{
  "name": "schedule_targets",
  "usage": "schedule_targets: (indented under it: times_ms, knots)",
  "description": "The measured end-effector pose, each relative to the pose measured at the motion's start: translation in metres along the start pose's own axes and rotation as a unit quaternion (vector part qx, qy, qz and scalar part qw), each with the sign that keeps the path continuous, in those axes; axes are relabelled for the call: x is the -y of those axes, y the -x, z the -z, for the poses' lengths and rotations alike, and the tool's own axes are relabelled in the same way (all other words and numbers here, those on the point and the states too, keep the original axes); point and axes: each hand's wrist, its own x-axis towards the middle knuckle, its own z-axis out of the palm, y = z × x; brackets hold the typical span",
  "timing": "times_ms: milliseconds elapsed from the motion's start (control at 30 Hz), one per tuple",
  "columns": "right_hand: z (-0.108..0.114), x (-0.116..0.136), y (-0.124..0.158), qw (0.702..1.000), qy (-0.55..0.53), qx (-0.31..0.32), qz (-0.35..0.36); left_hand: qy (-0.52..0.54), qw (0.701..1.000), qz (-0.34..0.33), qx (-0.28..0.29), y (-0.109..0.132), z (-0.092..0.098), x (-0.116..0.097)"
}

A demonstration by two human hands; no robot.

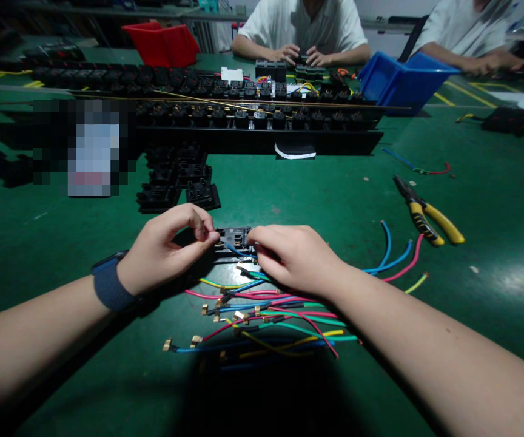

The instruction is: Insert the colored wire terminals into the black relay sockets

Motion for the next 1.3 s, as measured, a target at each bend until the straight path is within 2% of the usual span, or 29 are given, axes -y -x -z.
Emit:
schedule_targets:
  times_ms: [467, 733, 867, 1300]
  knots:
    - [0.0023, 0.0041, -0.0006, 1.000, -0.004, 0.006, -0.006, -0.007, 1.000, 0.021, 0.005, -0.0021, -0.0009, 0.0003]
    - [0.0049, 0.0049, -0.0018, 0.997, 0.015, -0.022, 0.067, -0.011, 1.000, 0.021, 0.008, -0.0022, -0.0015, -0.0011]
    - [0.0051, 0.0048, -0.0019, 0.995, -0.008, -0.008, 0.099, -0.008, 1.000, 0.022, 0.010, -0.0027, -0.0005, -0.0004]
    - [0.0034, 0.0045, -0.0022, 0.995, 0.015, -0.001, 0.095, 0.004, 1.000, 0.025, 0.017, -0.0020, -0.0010, -0.0016]
